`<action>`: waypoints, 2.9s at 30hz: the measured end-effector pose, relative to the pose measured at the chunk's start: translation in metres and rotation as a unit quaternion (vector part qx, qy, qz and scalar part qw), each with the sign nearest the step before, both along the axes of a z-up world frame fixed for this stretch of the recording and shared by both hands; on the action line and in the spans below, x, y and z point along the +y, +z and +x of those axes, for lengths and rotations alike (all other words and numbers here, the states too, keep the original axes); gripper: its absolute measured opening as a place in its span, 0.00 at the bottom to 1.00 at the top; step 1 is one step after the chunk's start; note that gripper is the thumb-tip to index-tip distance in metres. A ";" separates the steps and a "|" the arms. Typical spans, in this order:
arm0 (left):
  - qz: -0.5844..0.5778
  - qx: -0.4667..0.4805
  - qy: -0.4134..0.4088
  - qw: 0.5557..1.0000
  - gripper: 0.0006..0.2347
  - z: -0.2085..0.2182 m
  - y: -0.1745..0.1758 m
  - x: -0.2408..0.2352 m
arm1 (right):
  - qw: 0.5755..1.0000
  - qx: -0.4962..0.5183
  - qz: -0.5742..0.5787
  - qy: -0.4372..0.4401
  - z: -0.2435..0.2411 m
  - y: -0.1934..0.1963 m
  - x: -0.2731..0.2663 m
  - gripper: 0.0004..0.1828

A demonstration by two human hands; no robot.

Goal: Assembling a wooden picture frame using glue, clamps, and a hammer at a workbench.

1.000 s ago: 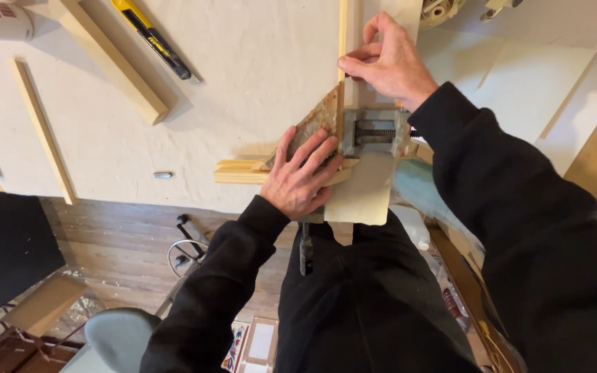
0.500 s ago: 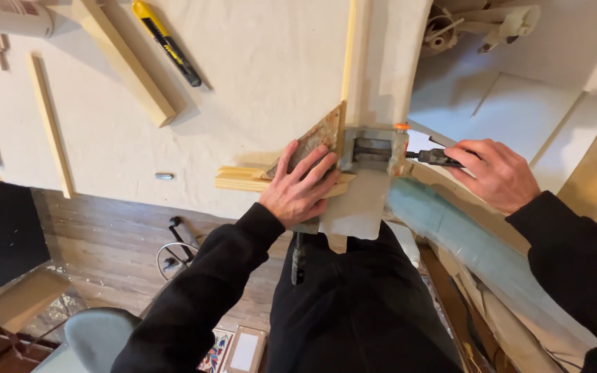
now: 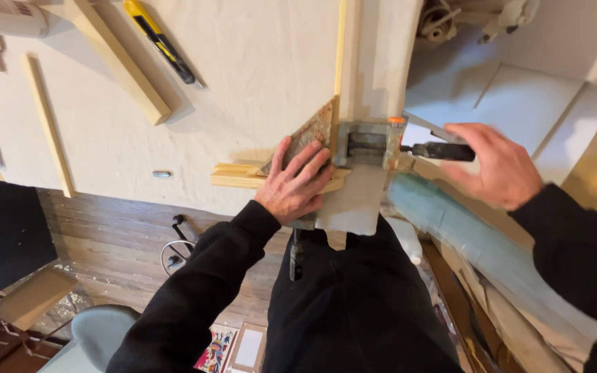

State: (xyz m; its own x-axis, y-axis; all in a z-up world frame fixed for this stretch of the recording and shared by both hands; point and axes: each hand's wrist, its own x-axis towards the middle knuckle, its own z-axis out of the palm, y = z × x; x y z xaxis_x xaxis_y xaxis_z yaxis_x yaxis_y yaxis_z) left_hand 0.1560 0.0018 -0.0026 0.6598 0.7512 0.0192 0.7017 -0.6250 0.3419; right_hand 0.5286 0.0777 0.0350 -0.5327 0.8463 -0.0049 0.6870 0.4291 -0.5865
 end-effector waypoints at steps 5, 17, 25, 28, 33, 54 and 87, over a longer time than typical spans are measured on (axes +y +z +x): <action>0.013 -0.012 -0.003 1.000 0.27 0.000 0.000 -0.002 | 0.994 0.094 -0.004 -0.052 -0.047 0.020 0.008 0.12; -0.014 -0.059 0.038 0.997 0.26 0.004 -0.001 -0.019 | 0.994 0.006 -0.108 -0.018 -0.156 0.003 -0.007 0.16; -0.006 -0.045 0.052 0.998 0.20 0.006 -0.006 -0.015 | 0.986 -0.097 -0.139 0.006 -0.171 -0.007 -0.004 0.14; -0.001 -0.084 0.058 0.995 0.23 0.006 -0.013 -0.015 | 0.984 -0.123 -0.125 0.025 -0.170 -0.015 -0.007 0.11; 0.022 -0.066 0.040 0.997 0.22 0.000 -0.002 -0.014 | 0.985 -0.137 -0.104 0.005 -0.172 -0.011 -0.017 0.13; 0.035 -0.039 0.036 0.998 0.21 0.004 -0.008 -0.015 | 0.937 -0.272 -0.220 0.003 -0.031 -0.082 0.026 0.16; 0.036 -0.034 0.041 0.998 0.21 0.010 -0.004 -0.019 | 0.926 -0.311 -0.213 -0.017 -0.042 -0.059 0.016 0.17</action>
